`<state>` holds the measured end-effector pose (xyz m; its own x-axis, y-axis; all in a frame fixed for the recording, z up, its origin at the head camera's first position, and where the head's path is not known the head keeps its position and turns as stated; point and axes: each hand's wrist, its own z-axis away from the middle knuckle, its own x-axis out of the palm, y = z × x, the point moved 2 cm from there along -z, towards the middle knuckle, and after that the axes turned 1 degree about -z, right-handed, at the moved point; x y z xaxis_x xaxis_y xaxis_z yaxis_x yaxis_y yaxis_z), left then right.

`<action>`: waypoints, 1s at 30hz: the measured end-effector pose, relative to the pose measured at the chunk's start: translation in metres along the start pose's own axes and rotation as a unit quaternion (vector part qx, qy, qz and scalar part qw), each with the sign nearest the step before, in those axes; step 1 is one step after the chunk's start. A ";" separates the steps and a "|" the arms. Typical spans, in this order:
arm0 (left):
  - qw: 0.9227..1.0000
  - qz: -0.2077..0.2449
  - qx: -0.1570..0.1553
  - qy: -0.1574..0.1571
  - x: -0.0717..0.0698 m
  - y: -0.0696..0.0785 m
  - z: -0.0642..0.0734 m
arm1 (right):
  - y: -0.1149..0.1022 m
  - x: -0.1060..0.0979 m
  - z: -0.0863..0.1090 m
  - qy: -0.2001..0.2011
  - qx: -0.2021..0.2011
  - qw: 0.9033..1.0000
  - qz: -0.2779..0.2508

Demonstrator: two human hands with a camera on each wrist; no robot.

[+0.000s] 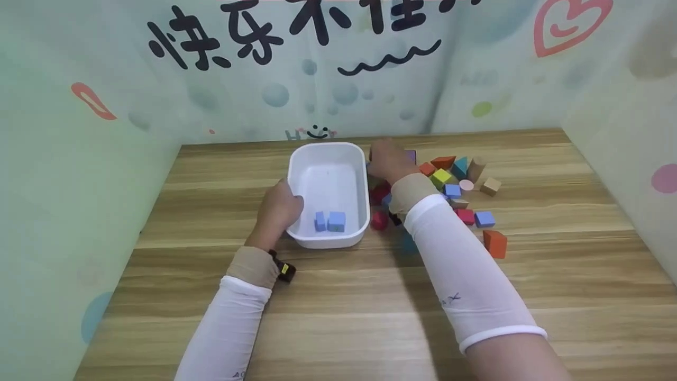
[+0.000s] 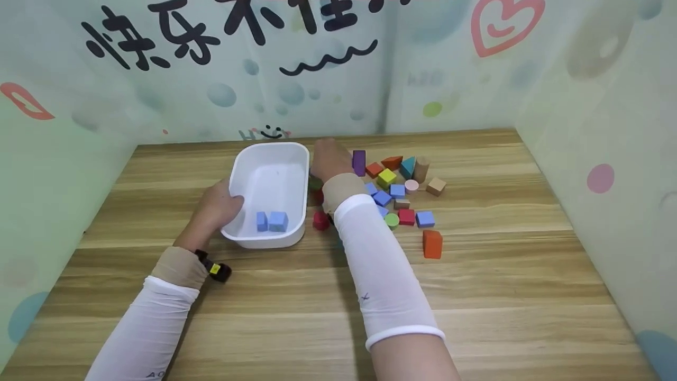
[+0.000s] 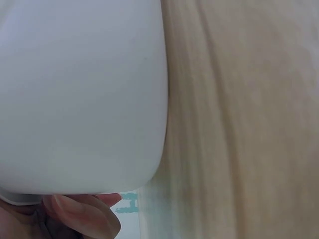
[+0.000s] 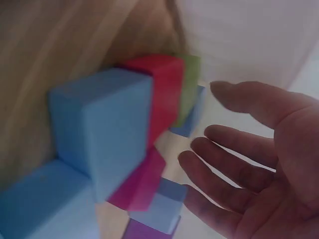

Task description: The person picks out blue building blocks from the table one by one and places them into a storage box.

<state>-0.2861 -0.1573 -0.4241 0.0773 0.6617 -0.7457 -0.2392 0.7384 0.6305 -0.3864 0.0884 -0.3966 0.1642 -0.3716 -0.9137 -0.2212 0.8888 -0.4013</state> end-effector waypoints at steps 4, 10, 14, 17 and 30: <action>1.000 -0.005 -0.005 -0.003 -0.001 0.001 0.001 | -0.002 0.004 -0.003 0.003 -0.001 1.000 0.020; 1.000 -0.005 -0.001 0.006 0.002 0.000 0.000 | 0.005 0.006 -0.005 0.004 0.022 0.999 0.029; 1.000 0.002 -0.005 0.003 0.001 0.000 -0.001 | 0.009 0.005 -0.006 -0.003 0.039 0.998 0.039; 1.000 0.006 -0.009 -0.001 0.001 0.000 -0.001 | 0.012 0.004 -0.006 -0.008 0.043 0.998 0.041; 1.000 0.007 0.005 0.006 0.001 0.001 0.000 | 0.016 -0.014 0.001 -0.013 0.026 0.999 0.036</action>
<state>-0.2864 -0.1558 -0.4249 0.0631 0.6699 -0.7398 -0.2303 0.7310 0.6423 -0.3918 0.1083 -0.3907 0.1754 -0.2992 -0.9379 -0.1824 0.9263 -0.3297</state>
